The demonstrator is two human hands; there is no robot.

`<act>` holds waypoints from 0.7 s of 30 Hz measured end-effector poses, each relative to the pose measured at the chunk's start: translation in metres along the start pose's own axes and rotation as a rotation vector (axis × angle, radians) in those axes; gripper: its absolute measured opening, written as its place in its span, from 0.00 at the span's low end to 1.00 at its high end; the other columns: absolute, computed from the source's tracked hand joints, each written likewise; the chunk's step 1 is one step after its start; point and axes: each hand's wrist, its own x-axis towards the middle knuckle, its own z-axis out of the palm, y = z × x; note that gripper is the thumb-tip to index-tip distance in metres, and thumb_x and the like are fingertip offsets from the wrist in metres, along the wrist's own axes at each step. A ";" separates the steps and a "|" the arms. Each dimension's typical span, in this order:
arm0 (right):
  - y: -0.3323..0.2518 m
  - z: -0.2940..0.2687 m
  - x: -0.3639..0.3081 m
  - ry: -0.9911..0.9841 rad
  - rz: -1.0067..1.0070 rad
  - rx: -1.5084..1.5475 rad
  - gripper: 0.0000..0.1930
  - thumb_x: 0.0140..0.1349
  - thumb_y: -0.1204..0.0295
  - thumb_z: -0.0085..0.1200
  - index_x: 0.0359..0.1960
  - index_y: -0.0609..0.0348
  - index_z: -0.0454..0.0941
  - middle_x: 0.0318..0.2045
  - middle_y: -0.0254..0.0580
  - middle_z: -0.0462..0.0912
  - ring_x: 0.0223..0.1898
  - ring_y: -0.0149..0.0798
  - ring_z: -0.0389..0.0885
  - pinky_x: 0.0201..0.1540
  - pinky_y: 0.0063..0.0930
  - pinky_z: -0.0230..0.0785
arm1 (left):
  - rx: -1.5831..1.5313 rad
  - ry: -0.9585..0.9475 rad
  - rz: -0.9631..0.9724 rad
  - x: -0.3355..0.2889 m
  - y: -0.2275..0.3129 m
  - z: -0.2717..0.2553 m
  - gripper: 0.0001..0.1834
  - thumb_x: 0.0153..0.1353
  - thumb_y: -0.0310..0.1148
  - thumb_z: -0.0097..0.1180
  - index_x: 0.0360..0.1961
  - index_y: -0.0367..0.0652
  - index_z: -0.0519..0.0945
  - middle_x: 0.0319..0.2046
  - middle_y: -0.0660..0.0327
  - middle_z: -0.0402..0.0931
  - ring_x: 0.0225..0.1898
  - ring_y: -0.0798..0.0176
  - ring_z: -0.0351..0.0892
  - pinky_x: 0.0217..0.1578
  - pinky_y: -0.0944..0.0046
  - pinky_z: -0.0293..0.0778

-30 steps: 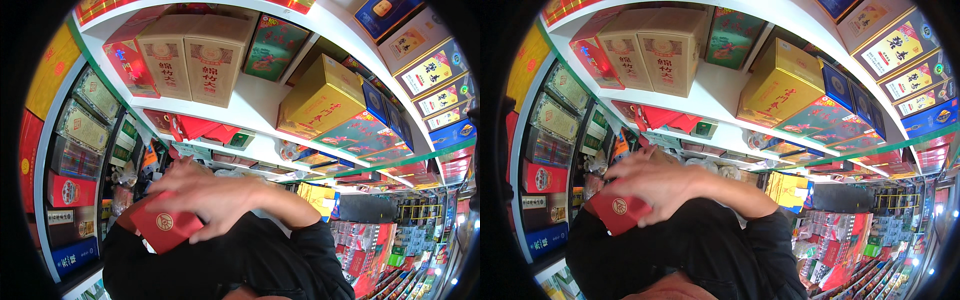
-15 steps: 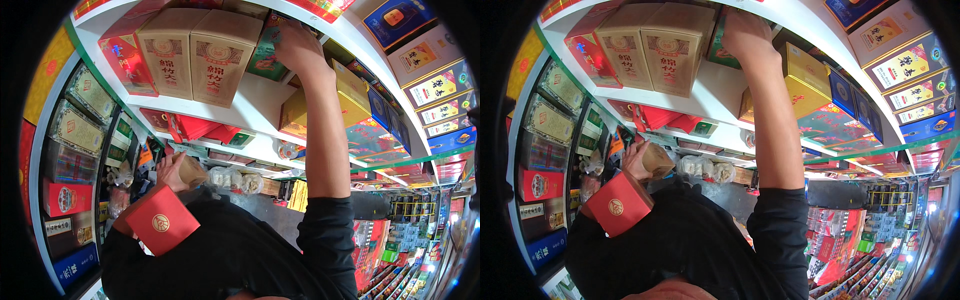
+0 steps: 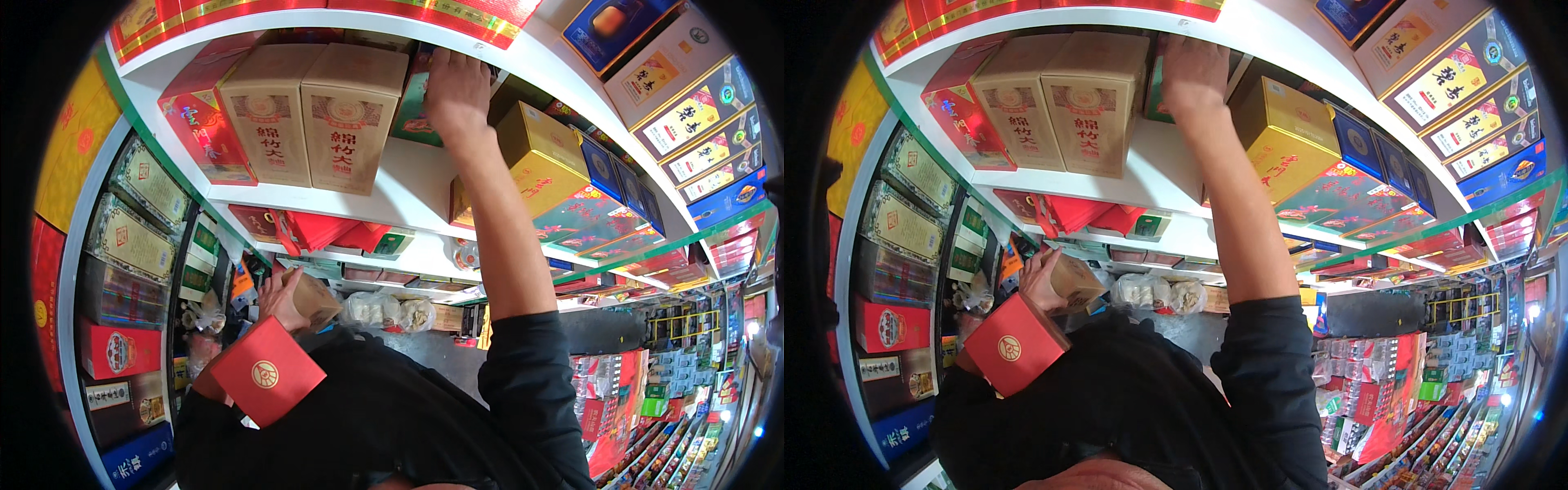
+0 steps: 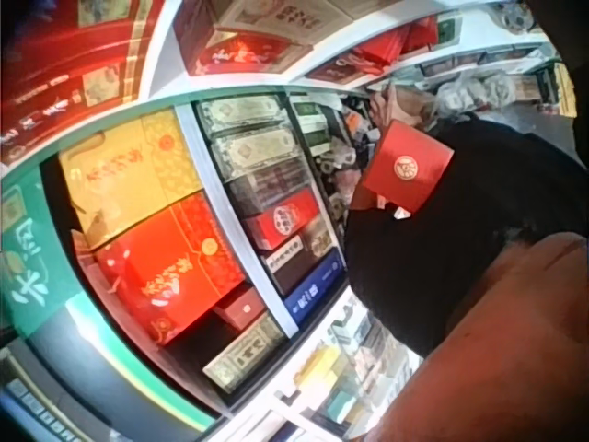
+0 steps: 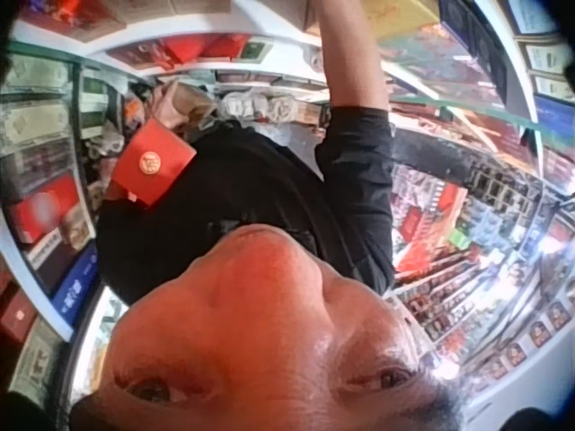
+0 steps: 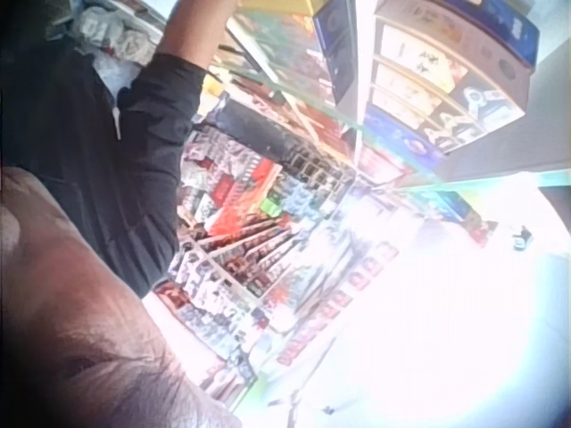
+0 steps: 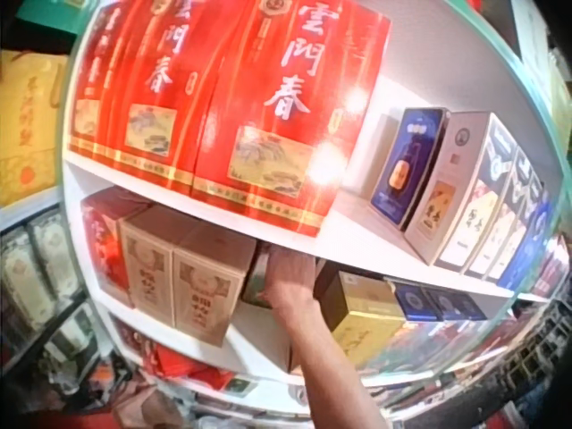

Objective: The person restocks a store shelf by picking up various boxes and gift bags from the floor and lower shelves, then placing them on upper shelves. They handle red, green, blue, and gold boxes along with yellow gift bags, arranging them in rows.

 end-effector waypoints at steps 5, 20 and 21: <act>-0.015 -0.033 -0.057 0.179 -0.041 0.049 0.35 0.54 0.70 0.76 0.65 0.60 0.79 0.57 0.56 0.83 0.62 0.61 0.80 0.66 0.62 0.69 | -0.005 0.056 0.015 -0.001 -0.002 0.000 0.78 0.31 0.41 0.88 0.90 0.61 0.63 0.75 0.47 0.67 0.76 0.35 0.66 0.76 0.36 0.65; -0.005 -0.121 -0.081 -0.154 -0.246 0.268 0.72 0.32 0.56 0.88 0.89 0.39 0.66 0.73 0.80 0.68 0.74 0.78 0.68 0.82 0.72 0.54 | 0.045 0.088 0.085 -0.004 0.005 0.003 0.75 0.32 0.50 0.90 0.88 0.60 0.67 0.68 0.45 0.72 0.73 0.35 0.70 0.72 0.33 0.68; -0.005 -0.136 -0.081 -0.159 -0.238 0.274 0.72 0.32 0.53 0.87 0.89 0.44 0.66 0.72 0.81 0.68 0.74 0.78 0.68 0.81 0.70 0.55 | 0.042 0.087 0.089 -0.004 0.002 0.004 0.75 0.32 0.50 0.90 0.88 0.60 0.67 0.68 0.45 0.72 0.74 0.35 0.69 0.72 0.33 0.68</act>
